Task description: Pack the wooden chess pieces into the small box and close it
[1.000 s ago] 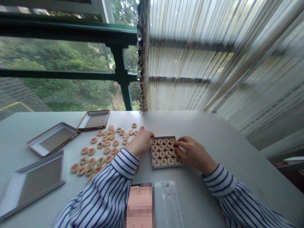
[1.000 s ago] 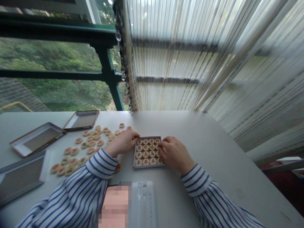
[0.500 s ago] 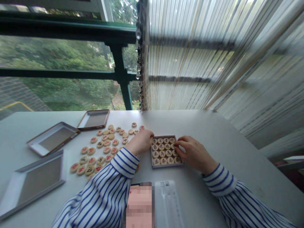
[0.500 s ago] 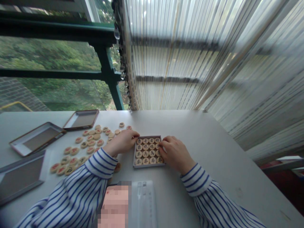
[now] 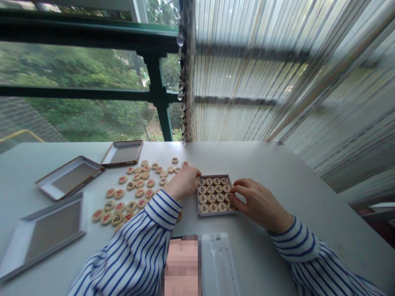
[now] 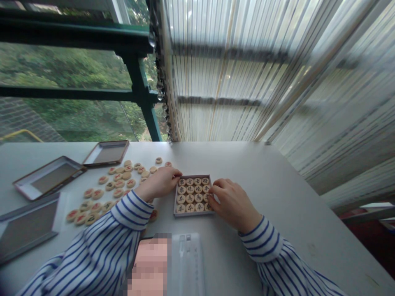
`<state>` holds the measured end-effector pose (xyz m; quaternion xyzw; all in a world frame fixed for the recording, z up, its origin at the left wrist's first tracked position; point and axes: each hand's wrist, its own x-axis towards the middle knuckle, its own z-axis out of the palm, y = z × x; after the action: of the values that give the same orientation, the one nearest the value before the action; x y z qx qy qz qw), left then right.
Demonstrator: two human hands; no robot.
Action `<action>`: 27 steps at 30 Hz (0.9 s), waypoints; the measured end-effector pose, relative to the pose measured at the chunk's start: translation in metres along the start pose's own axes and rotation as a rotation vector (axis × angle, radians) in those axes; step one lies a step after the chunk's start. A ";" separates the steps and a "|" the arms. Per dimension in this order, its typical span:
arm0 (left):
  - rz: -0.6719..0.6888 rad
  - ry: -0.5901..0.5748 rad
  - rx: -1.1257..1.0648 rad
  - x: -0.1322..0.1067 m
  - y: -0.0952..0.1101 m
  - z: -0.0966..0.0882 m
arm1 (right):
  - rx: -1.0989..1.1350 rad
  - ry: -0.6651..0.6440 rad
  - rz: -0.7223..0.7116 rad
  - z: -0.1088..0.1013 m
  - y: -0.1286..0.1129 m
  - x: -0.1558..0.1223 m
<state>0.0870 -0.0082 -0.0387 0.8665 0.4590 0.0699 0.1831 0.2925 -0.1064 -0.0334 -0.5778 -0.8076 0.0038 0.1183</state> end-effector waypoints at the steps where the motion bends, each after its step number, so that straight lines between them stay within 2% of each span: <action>1: 0.004 0.002 0.000 0.000 0.000 0.000 | -0.002 -0.004 -0.001 0.000 0.000 0.000; 16: -0.011 -0.007 0.040 0.000 0.002 -0.002 | -0.035 -0.032 -0.008 0.001 0.000 -0.001; 27: 0.027 0.014 0.032 0.001 -0.001 0.001 | -0.074 -0.049 -0.009 0.000 -0.001 -0.002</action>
<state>0.0873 -0.0073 -0.0400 0.8751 0.4494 0.0711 0.1652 0.2920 -0.1089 -0.0338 -0.5778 -0.8124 -0.0124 0.0772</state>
